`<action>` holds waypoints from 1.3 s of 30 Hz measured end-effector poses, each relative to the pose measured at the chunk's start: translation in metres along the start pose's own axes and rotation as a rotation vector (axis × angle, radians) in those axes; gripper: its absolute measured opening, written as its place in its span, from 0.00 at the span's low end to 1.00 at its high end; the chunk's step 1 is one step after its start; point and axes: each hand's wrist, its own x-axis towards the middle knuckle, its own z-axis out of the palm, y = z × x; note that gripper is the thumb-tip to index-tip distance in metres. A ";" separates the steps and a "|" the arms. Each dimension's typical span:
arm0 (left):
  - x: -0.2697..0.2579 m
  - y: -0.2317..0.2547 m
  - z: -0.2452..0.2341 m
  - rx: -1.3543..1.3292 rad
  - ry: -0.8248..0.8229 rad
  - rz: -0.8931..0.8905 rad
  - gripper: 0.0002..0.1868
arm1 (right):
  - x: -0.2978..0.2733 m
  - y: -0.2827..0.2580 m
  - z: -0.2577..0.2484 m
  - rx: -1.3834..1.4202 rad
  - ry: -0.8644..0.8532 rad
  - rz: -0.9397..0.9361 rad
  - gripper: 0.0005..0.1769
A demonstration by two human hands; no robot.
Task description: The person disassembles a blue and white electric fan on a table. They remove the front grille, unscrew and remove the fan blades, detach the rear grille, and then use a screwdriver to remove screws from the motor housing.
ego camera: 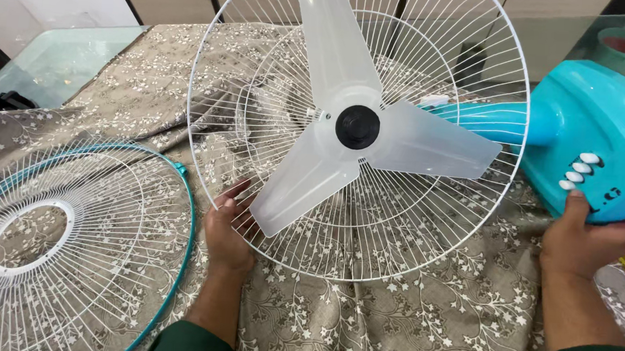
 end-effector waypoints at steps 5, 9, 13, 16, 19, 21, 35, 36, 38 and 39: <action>-0.005 0.002 0.009 -0.011 0.052 0.066 0.33 | 0.004 -0.005 0.001 0.004 0.013 0.010 0.38; -0.007 0.007 0.013 0.170 0.144 0.524 0.30 | 0.016 -0.029 -0.001 0.183 0.041 0.018 0.36; -0.012 0.022 0.020 0.501 0.377 0.910 0.26 | 0.035 -0.071 -0.008 -0.151 0.072 -0.151 0.33; -0.024 0.036 0.039 0.718 0.315 1.003 0.26 | 0.048 -0.111 -0.010 -0.270 0.019 -0.363 0.25; -0.030 0.053 0.069 0.969 0.116 1.002 0.27 | 0.053 -0.158 0.011 -0.090 -0.147 -0.346 0.15; -0.024 0.064 0.095 1.118 -0.016 0.975 0.33 | 0.056 -0.189 0.032 0.102 -0.263 -0.316 0.11; 0.001 0.073 0.151 1.219 -0.331 0.682 0.76 | 0.075 -0.299 0.126 -0.162 -0.731 -0.259 0.33; 0.000 0.072 0.151 1.224 -0.320 0.644 0.76 | 0.076 -0.301 0.128 -0.232 -0.740 -0.254 0.35; -0.002 0.069 0.154 1.224 -0.284 0.597 0.76 | 0.074 -0.305 0.132 -0.314 -0.704 -0.289 0.36; -0.005 0.065 0.156 1.218 -0.258 0.587 0.77 | 0.073 -0.306 0.134 -0.355 -0.684 -0.307 0.37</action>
